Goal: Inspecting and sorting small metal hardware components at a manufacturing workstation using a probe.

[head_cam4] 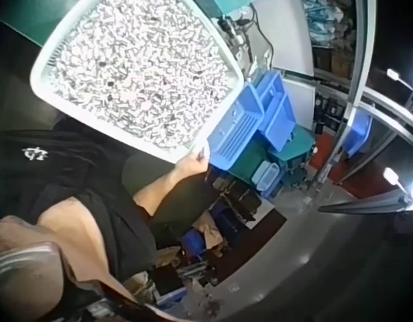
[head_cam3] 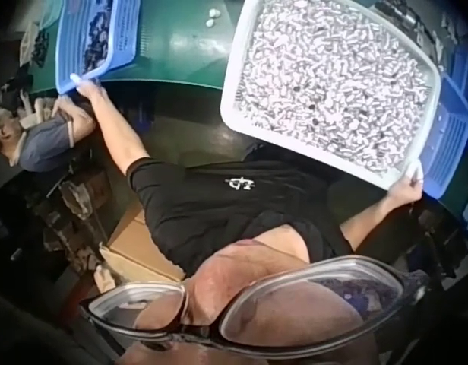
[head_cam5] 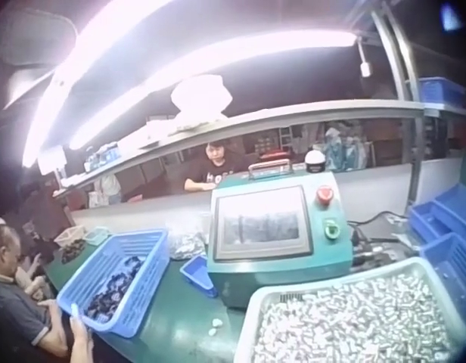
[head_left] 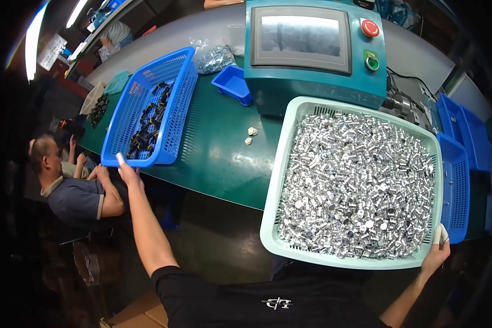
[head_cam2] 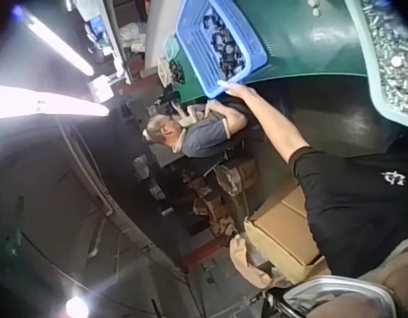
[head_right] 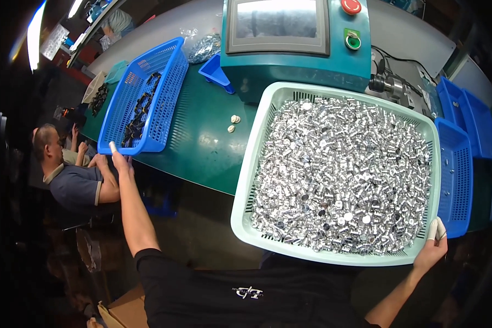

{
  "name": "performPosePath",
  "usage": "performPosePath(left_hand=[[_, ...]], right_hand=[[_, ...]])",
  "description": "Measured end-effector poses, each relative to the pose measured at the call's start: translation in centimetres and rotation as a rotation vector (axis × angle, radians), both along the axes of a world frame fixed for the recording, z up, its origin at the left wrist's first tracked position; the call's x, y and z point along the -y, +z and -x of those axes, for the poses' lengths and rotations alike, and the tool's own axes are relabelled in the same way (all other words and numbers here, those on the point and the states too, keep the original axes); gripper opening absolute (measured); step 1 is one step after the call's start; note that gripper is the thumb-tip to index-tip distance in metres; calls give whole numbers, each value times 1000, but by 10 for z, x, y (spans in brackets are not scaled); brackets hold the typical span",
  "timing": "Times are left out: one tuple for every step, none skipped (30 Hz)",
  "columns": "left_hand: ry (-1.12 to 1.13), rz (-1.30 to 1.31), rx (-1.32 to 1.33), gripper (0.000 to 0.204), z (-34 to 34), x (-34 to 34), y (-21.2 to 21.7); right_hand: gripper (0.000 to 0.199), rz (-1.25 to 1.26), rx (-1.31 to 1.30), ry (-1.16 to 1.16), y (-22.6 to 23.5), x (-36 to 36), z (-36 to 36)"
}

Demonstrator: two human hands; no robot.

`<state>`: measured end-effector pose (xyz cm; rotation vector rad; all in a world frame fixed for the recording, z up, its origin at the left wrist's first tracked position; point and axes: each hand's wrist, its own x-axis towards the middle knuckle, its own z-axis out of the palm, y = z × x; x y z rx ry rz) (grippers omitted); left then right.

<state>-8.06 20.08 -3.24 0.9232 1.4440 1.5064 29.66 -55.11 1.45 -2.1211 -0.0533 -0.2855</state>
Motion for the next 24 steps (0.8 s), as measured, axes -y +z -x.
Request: performPosePath(left_hand=[[61, -37, 35, 58, -4, 6, -3], [150, -195, 91, 57, -7, 18, -16], [322, -297, -16, 54, -43, 61, -13], [367, -405, -114, 45, -66, 96, -19], [287, -670, -320, 34, -65, 114, -45], [64, -748, -487, 28, -110, 164, -31], [-291, -784, -722, 35, -131, 187, -29], [-556, -713, -858, 46, -162, 212, -16], [-676, -610, -976, 52, -182, 214, -23], [-661, -634, -1062, 53, -200, 213, -26], [-652, -629, -1042, 53, -215, 211, -32], [-657, -660, -1093, 54, -224, 206, -34], [-666, -694, -1142, 55, -231, 201, -37], [-823, -612, -1051, 44, -234, 196, -38], [-824, -615, -1043, 44, -235, 191, -43], [-847, -675, -1076, 36, -236, 185, -47], [-870, -735, -1110, 29, -237, 179, -50], [-881, -740, -1076, 19, -238, 175, -45], [-883, -743, -1074, 19, -239, 168, -45], [-856, -771, -1091, 18, -239, 159, -47], [-822, -799, -1105, 17, -238, 150, -48], [-812, -771, -1109, 18, -238, 140, -48], [-806, -779, -1104, 18, -239, 129, -51], [-746, -771, -1159, 18, -240, 116, -54]], right_hand=[[26, 22, 3, 5, 0, 0, 0], [26, 20, 2, -4, 0, 1, -1], [27, 4, 1, 6, 1, 2, -2], [27, -20, 0, 20, 0, 0, -1], [27, -56, -5, 49, -1, -4, 0], [27, -23, 9, 28, -4, -1, -2], [27, -11, 17, 27, -3, -1, -1], [27, -13, 6, 26, -1, -1, 0], [26, -24, -3, 35, 4, -2, 1], [26, -24, 8, 18, 4, -4, 1], [25, -28, 18, 25, 4, -3, 2], [26, -19, 0, 35, 6, -5, 5], [26, -9, -18, 39, 6, -9, 8], [26, -13, -2, 45, 7, -12, 6], [26, -10, -24, 43, 7, -11, 9], [26, -9, -47, 41, 8, -12, 9], [26, -9, -42, 37, 8, -14, 7], [25, -2, -24, 37, 10, -13, 6], [25, 4, -7, 37, 11, -13, 6], [25, 4, -5, 34, 11, -13, 7], [25, 2, -10, 17, 12, -13, 7], [25, -5, -14, -3, 11, -14, 6], [25, -10, -5, -3, 12, -16, 7], [25, 4, -7, -18, 13, -20, 8]])
